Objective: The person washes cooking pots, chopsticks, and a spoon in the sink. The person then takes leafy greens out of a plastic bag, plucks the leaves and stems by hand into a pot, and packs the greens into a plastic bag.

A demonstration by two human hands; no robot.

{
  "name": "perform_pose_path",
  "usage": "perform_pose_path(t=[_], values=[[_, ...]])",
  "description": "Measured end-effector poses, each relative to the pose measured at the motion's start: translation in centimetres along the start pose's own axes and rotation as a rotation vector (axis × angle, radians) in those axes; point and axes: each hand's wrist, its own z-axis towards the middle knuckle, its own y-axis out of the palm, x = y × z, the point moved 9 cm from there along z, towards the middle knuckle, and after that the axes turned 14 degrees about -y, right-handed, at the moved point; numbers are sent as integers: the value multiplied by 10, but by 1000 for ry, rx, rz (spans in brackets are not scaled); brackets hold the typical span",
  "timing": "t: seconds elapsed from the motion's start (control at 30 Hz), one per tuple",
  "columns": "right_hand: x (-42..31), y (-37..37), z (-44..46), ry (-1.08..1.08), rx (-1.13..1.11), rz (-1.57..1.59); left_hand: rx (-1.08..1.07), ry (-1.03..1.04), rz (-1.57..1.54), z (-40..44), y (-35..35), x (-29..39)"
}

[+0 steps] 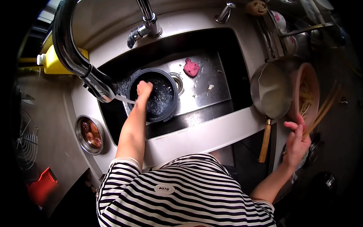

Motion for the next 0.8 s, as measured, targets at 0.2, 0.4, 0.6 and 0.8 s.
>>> perform_pose_path(t=[0.2, 0.4, 0.6, 0.8], values=[[13, 136, -35, 67, -391, 196, -102, 707, 496, -63, 81, 75], [29, 160, -54, 146, -490, 190, -2, 936, 904, -58, 66, 6], [51, 173, -60, 239, -518, 215, -457, 567, 1012, -51, 92, -55], [57, 177, -68, 215, -544, 224, -880, 687, 238, -131, 50, -36]])
